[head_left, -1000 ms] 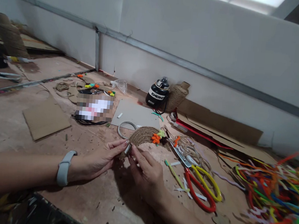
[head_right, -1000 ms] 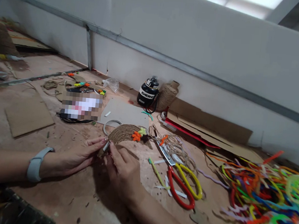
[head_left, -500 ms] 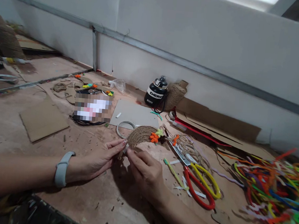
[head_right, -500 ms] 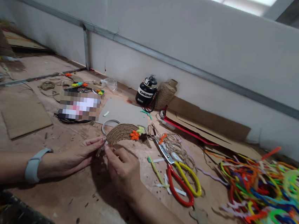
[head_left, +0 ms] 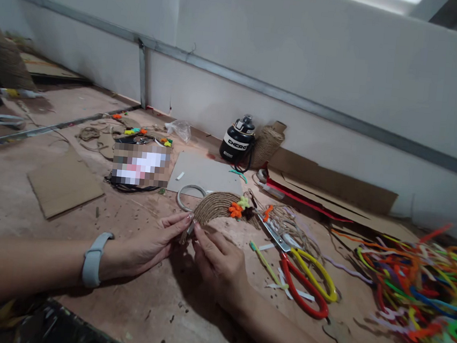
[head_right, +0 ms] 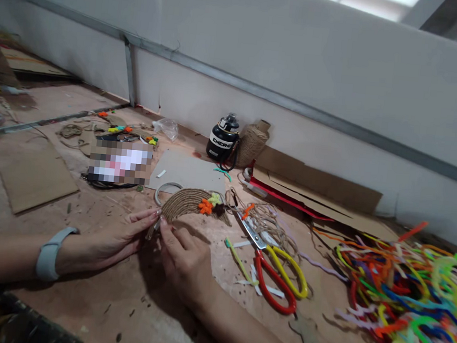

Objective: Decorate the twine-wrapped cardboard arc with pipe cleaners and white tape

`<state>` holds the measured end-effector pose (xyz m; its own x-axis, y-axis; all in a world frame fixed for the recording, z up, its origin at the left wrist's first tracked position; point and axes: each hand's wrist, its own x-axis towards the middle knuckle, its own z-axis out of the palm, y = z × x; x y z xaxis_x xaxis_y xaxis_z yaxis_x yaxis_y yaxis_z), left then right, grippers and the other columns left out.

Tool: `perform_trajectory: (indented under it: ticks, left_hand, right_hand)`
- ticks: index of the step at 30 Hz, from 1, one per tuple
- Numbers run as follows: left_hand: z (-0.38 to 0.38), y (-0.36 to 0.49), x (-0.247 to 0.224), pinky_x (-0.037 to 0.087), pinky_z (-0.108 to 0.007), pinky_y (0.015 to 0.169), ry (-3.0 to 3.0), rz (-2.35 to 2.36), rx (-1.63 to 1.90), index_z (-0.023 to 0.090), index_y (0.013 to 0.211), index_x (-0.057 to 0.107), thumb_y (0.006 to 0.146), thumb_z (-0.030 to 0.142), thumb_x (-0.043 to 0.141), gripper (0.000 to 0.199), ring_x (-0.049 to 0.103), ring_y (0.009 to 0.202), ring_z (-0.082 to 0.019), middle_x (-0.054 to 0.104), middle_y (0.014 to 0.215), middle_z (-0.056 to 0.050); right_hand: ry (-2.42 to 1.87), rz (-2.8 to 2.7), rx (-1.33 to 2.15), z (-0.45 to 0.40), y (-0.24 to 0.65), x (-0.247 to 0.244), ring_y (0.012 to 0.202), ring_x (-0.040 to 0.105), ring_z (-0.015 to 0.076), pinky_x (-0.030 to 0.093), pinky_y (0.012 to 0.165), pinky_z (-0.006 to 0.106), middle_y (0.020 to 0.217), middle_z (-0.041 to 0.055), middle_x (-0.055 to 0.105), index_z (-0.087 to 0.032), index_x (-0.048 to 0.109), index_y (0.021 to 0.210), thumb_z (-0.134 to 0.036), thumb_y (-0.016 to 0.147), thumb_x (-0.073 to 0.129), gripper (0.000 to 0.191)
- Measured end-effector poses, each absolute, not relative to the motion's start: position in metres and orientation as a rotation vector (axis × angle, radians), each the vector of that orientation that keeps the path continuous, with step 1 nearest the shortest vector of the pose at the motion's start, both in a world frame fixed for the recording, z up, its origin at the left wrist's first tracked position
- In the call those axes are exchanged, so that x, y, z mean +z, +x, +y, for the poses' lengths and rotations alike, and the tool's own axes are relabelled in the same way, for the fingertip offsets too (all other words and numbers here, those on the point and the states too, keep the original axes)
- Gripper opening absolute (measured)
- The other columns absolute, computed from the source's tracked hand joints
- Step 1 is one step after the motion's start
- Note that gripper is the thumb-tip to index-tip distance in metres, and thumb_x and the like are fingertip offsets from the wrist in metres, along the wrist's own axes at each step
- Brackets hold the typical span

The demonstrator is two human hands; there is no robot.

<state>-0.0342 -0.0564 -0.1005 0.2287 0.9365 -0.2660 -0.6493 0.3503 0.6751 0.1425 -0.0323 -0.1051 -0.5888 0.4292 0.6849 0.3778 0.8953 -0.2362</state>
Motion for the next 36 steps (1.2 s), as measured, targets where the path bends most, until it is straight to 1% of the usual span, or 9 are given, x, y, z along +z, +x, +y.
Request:
perform_trajectory:
  ticks: [7,11,14,18,22,26,28,32,36]
  left_hand:
    - [-0.055,-0.034,-0.107,0.049,-0.022,0.078,0.467,0.706,1.169,0.019,0.093,0.071,0.075,0.028,0.079,0.021,0.062,0.084,-0.013,0.072,0.09,-0.003]
    - [-0.056,-0.034,-0.103,0.05,-0.022,0.076,0.463,0.722,1.158,0.018,0.091,0.072,0.072,0.029,0.081,0.023,0.063,0.081,-0.013,0.072,0.089,-0.002]
    - [-0.057,-0.035,-0.102,0.05,-0.022,0.076,0.461,0.73,1.15,0.018,0.093,0.071,0.072,0.03,0.081,0.026,0.063,0.083,-0.013,0.072,0.091,-0.003]
    - [-0.057,-0.035,-0.102,0.049,-0.023,0.077,0.44,0.764,1.16,0.019,0.094,0.07,0.072,0.03,0.081,0.027,0.063,0.085,-0.015,0.072,0.09,-0.003]
    - [-0.056,-0.034,-0.102,0.049,-0.022,0.075,0.455,0.737,1.152,0.019,0.092,0.071,0.071,0.031,0.082,0.026,0.062,0.084,-0.014,0.072,0.091,-0.003]
    - [-0.056,-0.034,-0.104,0.048,-0.021,0.075,0.473,0.742,1.162,0.019,0.094,0.07,0.075,0.03,0.078,0.023,0.061,0.086,-0.014,0.071,0.093,-0.003]
    - [-0.056,-0.035,-0.105,0.048,-0.021,0.076,0.469,0.741,1.172,0.019,0.094,0.07,0.075,0.03,0.079,0.023,0.061,0.085,-0.013,0.071,0.091,-0.003]
    - [-0.056,-0.035,-0.102,0.049,-0.019,0.076,0.456,0.744,1.163,0.019,0.091,0.07,0.072,0.03,0.082,0.025,0.06,0.081,-0.011,0.07,0.087,-0.001]
    - [-0.056,-0.035,-0.1,0.049,-0.019,0.073,0.448,0.753,1.16,0.019,0.089,0.07,0.073,0.028,0.081,0.022,0.059,0.077,-0.011,0.07,0.085,-0.001]
  right_hand:
    - [-0.524,-2.314,0.008,-0.034,0.145,-0.104,0.092,0.069,0.0174,0.058,0.076,0.026,0.091,0.0098,0.071,-0.015,0.06,0.126,-0.01,0.091,0.052,0.036]
    - [-0.576,-2.282,-0.019,-0.034,0.143,-0.105,0.079,0.068,0.017,0.058,0.069,0.027,0.092,0.0114,0.071,-0.012,0.048,0.137,-0.01,0.091,0.053,0.047]
    - [-0.592,-2.279,-0.03,-0.033,0.143,-0.107,0.077,0.067,0.0172,0.058,0.068,0.027,0.093,0.0124,0.071,-0.01,0.043,0.141,-0.011,0.091,0.053,0.051]
    - [-0.55,-2.305,-0.052,-0.032,0.145,-0.108,0.079,0.068,0.0168,0.058,0.069,0.027,0.094,0.011,0.071,-0.014,0.047,0.139,-0.009,0.09,0.052,0.05]
    - [-0.519,-2.329,-0.169,-0.03,0.148,-0.106,0.084,0.068,0.0188,0.057,0.07,0.028,0.092,0.0123,0.071,-0.011,0.051,0.135,-0.009,0.09,0.051,0.046]
    - [-0.501,-2.403,-0.374,-0.03,0.15,-0.1,0.073,0.065,0.0181,0.053,0.064,0.028,0.078,0.0091,0.069,-0.01,0.053,0.134,-0.012,0.092,0.048,0.042]
    - [-0.509,-2.433,-0.472,-0.03,0.151,-0.098,0.067,0.061,0.0173,0.05,0.059,0.029,0.075,0.0082,0.068,-0.01,0.055,0.133,-0.014,0.093,0.047,0.04]
    - [-0.498,-2.466,-0.566,-0.033,0.151,-0.093,0.068,0.059,0.018,0.046,0.058,0.031,0.076,0.0088,0.067,-0.007,0.059,0.127,-0.011,0.094,0.043,0.037]
    - [-0.484,-2.488,-0.588,-0.034,0.151,-0.09,0.068,0.059,0.0188,0.044,0.056,0.033,0.076,0.0093,0.067,-0.005,0.061,0.123,-0.01,0.095,0.04,0.035]
